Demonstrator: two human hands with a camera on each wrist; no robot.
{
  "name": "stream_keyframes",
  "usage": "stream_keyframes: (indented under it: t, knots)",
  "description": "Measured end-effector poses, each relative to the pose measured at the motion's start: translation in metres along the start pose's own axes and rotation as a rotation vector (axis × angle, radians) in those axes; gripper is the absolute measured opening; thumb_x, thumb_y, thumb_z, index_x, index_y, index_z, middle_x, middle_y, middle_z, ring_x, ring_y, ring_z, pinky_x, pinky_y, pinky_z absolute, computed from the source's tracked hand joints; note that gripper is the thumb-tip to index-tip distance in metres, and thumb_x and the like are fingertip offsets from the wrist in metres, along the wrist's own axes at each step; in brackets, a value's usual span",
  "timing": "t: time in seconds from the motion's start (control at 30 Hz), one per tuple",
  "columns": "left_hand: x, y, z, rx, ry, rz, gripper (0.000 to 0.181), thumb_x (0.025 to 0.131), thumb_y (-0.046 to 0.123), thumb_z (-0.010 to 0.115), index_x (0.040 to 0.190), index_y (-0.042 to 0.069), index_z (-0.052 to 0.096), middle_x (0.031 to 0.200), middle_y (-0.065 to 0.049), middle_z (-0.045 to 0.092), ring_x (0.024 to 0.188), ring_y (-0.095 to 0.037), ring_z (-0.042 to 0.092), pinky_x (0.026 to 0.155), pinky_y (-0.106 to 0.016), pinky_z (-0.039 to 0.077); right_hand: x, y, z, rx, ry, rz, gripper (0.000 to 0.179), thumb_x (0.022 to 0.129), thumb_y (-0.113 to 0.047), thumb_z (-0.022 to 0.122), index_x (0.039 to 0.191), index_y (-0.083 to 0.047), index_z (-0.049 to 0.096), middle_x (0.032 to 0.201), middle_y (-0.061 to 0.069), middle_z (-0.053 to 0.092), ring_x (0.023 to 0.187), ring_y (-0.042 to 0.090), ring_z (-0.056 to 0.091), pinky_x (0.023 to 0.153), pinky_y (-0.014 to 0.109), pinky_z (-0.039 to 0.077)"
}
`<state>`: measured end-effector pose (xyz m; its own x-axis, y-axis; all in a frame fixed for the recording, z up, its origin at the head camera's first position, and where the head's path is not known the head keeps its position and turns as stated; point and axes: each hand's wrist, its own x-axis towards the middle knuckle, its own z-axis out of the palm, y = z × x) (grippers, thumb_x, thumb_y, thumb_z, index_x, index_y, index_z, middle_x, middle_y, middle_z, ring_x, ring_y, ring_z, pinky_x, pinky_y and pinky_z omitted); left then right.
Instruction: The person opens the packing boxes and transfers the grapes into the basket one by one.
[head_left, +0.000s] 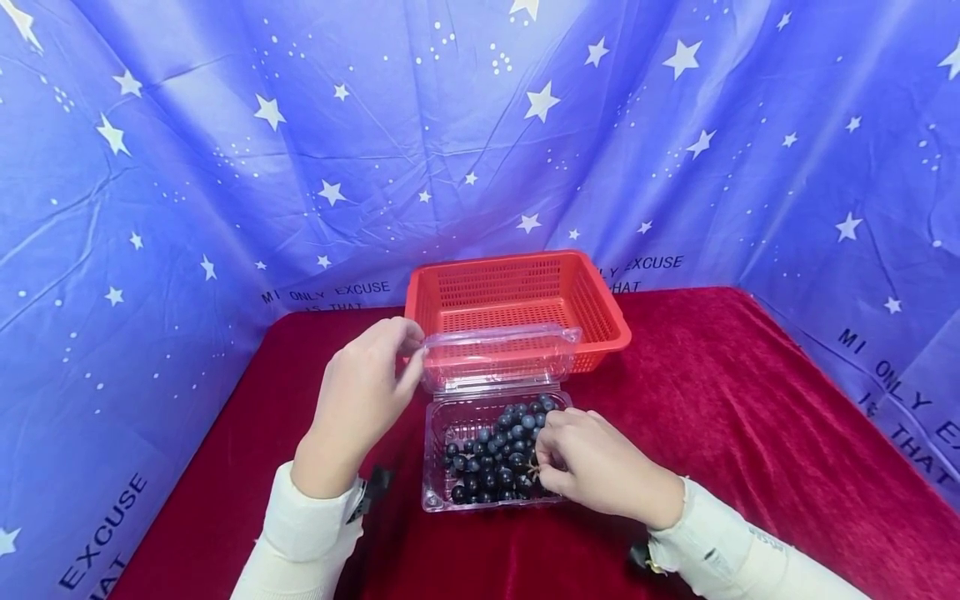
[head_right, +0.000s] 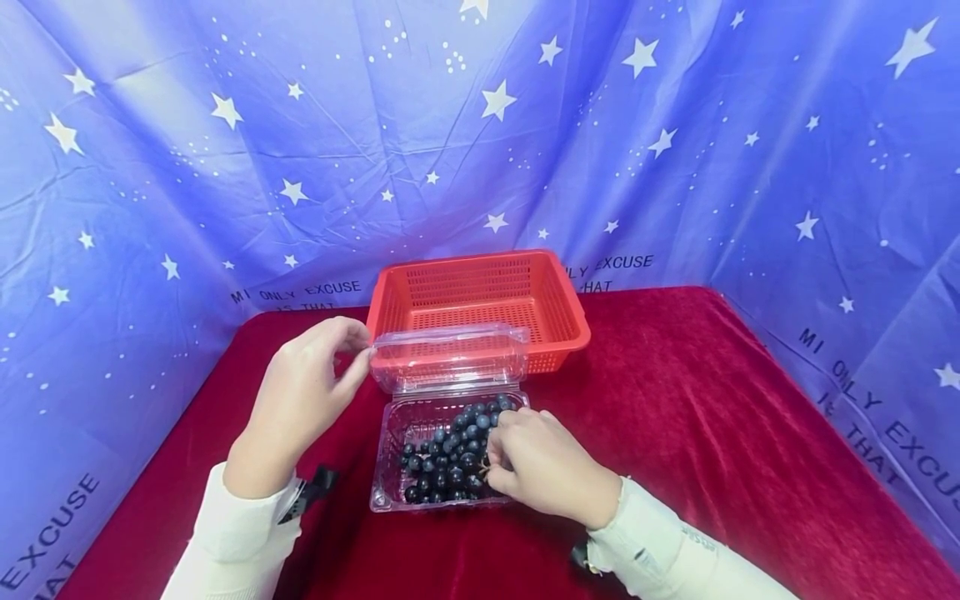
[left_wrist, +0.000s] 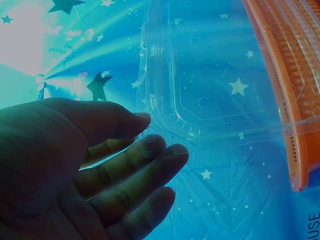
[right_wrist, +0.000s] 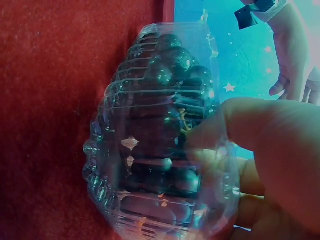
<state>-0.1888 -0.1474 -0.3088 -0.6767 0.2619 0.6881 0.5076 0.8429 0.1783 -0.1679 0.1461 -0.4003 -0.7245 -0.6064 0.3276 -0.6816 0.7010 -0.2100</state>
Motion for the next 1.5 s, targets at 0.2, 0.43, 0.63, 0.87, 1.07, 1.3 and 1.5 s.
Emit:
stream_keyframes:
  t: [0.2,0.43,0.63,0.87,1.07,1.3,1.5]
  knots:
    - [0.000,0.000,0.000,-0.009,0.000,0.004,0.010,0.092,0.012,0.074,0.100,0.013,0.068,0.090,-0.001,0.071,0.072,-0.014,0.066,0.062,-0.033,0.057,-0.001,-0.001,-0.003,0.044,0.026,0.032,0.027,0.074,-0.018,0.076,0.070,-0.034,0.054,0.071,-0.017,0.046,0.069,0.000,0.041,0.073,0.027,0.045]
    - [0.000,0.000,-0.001,-0.010,0.000,-0.001,0.008,0.092,0.012,0.074,0.098,0.013,0.068,0.089,-0.001,0.071,0.073,-0.014,0.067,0.063,-0.033,0.058,-0.002,-0.005,-0.008,0.146,0.003,0.093,0.026,0.077,-0.015,0.074,0.072,-0.034,0.056,0.070,-0.016,0.045,0.066,0.000,0.042,0.062,0.019,0.040]
    - [-0.001,0.001,-0.001,-0.008,0.001,-0.004,0.007,0.092,0.013,0.075,0.096,0.013,0.068,0.088,-0.001,0.070,0.071,-0.014,0.064,0.063,-0.033,0.057,-0.001,-0.007,-0.010,0.192,0.003,0.115,0.027,0.078,-0.014,0.072,0.074,-0.036,0.057,0.070,-0.017,0.046,0.067,-0.001,0.043,0.061,0.019,0.041]
    - [-0.001,0.001,-0.002,-0.011,0.010,-0.003,0.008,0.091,0.013,0.075,0.095,0.013,0.068,0.087,-0.001,0.070,0.069,-0.013,0.063,0.061,-0.032,0.056,-0.001,-0.007,-0.014,0.243,0.004,0.127,0.028,0.078,-0.011,0.072,0.076,-0.035,0.057,0.072,-0.017,0.047,0.067,0.000,0.045,0.059,0.019,0.044]
    - [-0.001,0.001,-0.001,-0.014,0.016,0.006,0.007,0.092,0.013,0.075,0.095,0.013,0.068,0.087,0.000,0.070,0.070,-0.013,0.063,0.061,-0.032,0.056,-0.001,-0.008,-0.018,0.289,0.005,0.149,0.027,0.082,-0.009,0.071,0.079,-0.033,0.057,0.074,-0.018,0.051,0.067,0.001,0.049,0.061,0.020,0.047]
    - [-0.001,0.000,-0.001,-0.014,0.017,0.007,0.008,0.091,0.014,0.076,0.095,0.013,0.069,0.086,0.000,0.070,0.070,-0.013,0.064,0.062,-0.032,0.057,0.000,-0.008,-0.023,0.348,-0.004,0.204,0.025,0.085,-0.008,0.068,0.082,-0.030,0.058,0.073,-0.015,0.054,0.062,0.001,0.050,0.057,0.022,0.047]
    - [-0.002,0.000,-0.001,-0.014,0.018,0.014,0.008,0.091,0.013,0.076,0.095,0.013,0.069,0.087,0.000,0.070,0.070,-0.013,0.063,0.062,-0.031,0.057,0.000,-0.009,-0.027,0.360,0.012,0.214,0.025,0.084,-0.007,0.068,0.082,-0.030,0.058,0.072,-0.015,0.055,0.061,0.002,0.050,0.055,0.022,0.047]
